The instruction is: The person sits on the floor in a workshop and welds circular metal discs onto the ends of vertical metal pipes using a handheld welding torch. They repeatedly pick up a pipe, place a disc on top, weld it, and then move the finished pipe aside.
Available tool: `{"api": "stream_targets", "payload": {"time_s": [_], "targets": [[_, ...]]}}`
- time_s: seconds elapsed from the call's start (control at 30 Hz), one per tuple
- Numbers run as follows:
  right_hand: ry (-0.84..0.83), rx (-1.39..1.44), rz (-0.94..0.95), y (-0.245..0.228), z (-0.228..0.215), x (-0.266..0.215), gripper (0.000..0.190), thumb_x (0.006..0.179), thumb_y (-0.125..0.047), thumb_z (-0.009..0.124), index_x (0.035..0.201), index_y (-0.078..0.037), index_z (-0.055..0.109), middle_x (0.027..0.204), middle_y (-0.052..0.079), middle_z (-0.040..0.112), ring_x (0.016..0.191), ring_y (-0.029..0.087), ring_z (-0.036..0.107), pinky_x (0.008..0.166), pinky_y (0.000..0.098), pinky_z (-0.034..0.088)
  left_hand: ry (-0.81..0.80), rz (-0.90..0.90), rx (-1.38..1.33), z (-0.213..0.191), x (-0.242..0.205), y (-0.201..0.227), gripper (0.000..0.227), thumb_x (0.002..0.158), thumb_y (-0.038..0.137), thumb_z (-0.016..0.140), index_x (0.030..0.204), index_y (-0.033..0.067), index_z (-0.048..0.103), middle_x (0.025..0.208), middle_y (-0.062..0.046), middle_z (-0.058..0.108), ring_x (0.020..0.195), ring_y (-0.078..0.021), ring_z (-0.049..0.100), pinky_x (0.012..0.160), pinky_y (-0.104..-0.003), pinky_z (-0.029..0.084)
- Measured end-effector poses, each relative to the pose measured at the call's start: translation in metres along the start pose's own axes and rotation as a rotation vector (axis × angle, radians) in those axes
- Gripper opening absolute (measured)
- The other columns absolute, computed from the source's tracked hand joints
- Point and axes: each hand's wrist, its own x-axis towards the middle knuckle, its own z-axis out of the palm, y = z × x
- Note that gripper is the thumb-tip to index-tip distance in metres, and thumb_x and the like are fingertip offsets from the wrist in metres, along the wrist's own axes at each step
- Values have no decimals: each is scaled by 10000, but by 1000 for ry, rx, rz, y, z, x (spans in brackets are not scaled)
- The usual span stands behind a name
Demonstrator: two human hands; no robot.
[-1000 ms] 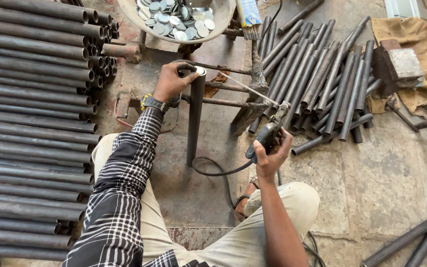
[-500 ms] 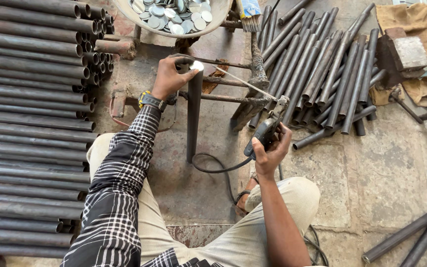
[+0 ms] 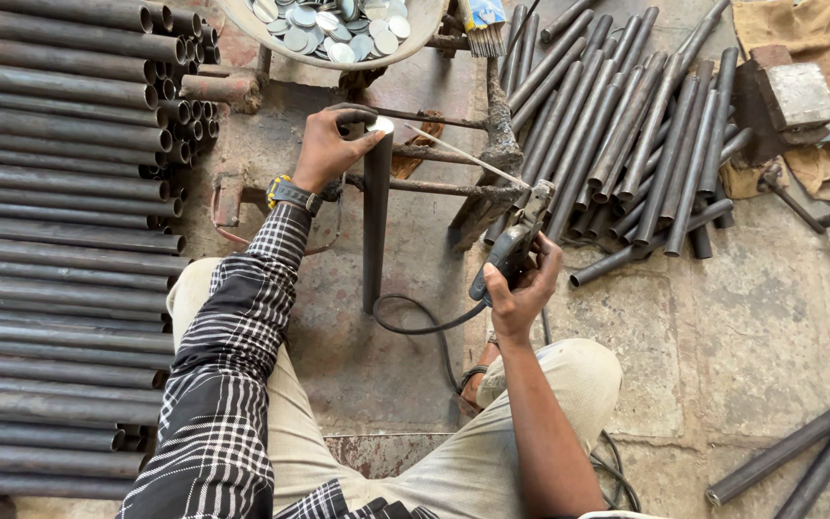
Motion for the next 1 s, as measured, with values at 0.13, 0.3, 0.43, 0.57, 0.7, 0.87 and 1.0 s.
{"api": "stream_targets", "payload": {"time_s": [0.13, 0.3, 0.43, 0.57, 0.7, 0.87, 1.0], "targets": [[-14, -11, -12, -2, 2, -2, 597, 812, -382, 742, 1277, -108, 487, 1070, 78, 584, 814, 160, 671, 648, 291, 642, -1, -3, 10, -1, 0, 4, 288, 864, 194, 864, 1054, -5, 779, 1007, -129, 779, 880, -199, 759, 762, -307, 597], [0, -37, -7, 1, 4, -1, 620, 803, -435, 740, 1269, -111, 490, 1070, 78, 581, 803, 162, 688, 616, 293, 656, -18, -48, 35, 2, 0, -1, 265, 870, 206, 852, 1047, 22, 783, 1008, -116, 780, 878, -190, 759, 774, -305, 615], [-8, -37, -4, 2, 3, -2, 621, 806, -439, 741, 1270, -112, 492, 1063, 76, 591, 798, 164, 684, 618, 298, 650, -5, -19, 32, 1, -1, -7, 282, 863, 226, 876, 1032, 18, 786, 1009, -116, 781, 898, -197, 755, 815, -316, 609], [-11, -55, -5, -2, 4, -2, 622, 799, -429, 731, 1275, -104, 496, 1080, 76, 570, 806, 163, 684, 623, 290, 644, 0, 41, 49, -2, -1, -2, 244, 868, 207, 872, 993, 11, 798, 1082, -132, 758, 946, -214, 732, 774, -310, 611], [-10, -63, 6, -6, 5, -1, 625, 782, -414, 732, 1266, -92, 503, 1063, 74, 586, 795, 165, 683, 630, 292, 638, -11, -22, 7, -3, -1, 3, 231, 873, 197, 855, 1006, 18, 797, 1045, -108, 766, 897, -193, 743, 756, -308, 607], [-20, -57, -5, -10, 4, -1, 618, 803, -400, 737, 1279, -87, 500, 1079, 76, 589, 848, 167, 685, 705, 305, 641, 4, -27, 29, -3, 1, 3, 231, 861, 185, 862, 981, 5, 782, 982, -108, 774, 865, -194, 751, 777, -308, 607], [-15, -39, 14, -9, 3, -3, 617, 802, -378, 740, 1290, -86, 499, 1063, 71, 593, 823, 157, 669, 684, 290, 621, 25, 41, 80, -2, 0, 0, 224, 853, 185, 877, 958, 9, 786, 975, -123, 778, 871, -214, 746, 789, -323, 602]]}}
